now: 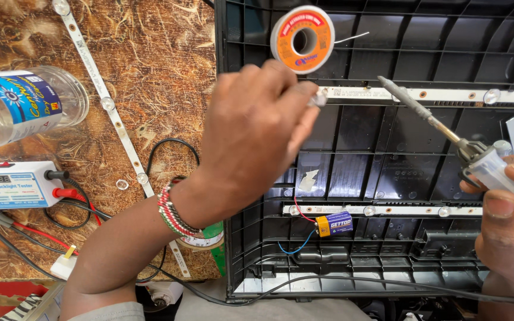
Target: The person solders wires to LED strips mounted on a black plastic crate using a soldering iron and solder wire. They then connect a 9V battery to the LED strips to test the circuit.
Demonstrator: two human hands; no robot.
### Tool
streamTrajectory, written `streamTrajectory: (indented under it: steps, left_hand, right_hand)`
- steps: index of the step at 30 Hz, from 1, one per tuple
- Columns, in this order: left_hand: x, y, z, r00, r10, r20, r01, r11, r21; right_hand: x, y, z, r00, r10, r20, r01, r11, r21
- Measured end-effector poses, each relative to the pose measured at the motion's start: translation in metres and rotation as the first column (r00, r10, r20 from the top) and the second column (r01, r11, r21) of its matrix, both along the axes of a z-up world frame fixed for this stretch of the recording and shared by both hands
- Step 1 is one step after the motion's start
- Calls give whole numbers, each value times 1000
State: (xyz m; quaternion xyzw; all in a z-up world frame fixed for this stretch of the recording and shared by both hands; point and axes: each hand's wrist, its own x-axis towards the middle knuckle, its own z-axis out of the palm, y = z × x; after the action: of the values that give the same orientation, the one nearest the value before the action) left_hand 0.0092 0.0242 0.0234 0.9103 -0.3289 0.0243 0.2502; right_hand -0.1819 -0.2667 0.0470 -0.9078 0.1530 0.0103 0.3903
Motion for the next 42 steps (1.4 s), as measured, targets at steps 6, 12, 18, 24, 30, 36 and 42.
streamTrajectory:
  steps: [6,12,18,24,30,36,42]
  left_hand:
    - [-1,-2,-7,998,50,48,-53,997,61]
    - [-2,-2,-8,998,54,34,-58,986,155]
    - [-1,-3,-8,997,70,18,-72,989,130]
    - [-2,-3,-9,997,80,13,-81,990,119]
    - [-2,-2,-11,997,79,16,-80,991,106]
    - [-2,-2,-10,997,70,22,-73,991,116]
    - [-2,-2,-10,996,77,41,-81,991,105]
  right_hand:
    - [-7,-10,-14,1000,19,8,-19,999,49]
    - [-12,-16,-16,999,15,-37,-12,998,62]
    - [-15,-21,-25,1000,21,-19,-20,998,59]
    - [-18,-32,-33,997,72,-12,-72,996,59]
    - [-26,-41,-42,997,70,-23,-69,996,59]
    - [-16,-31,-31,996,86,-24,-86,996,31]
    - [-18,-30,-30,998,54,-35,-52,998,34]
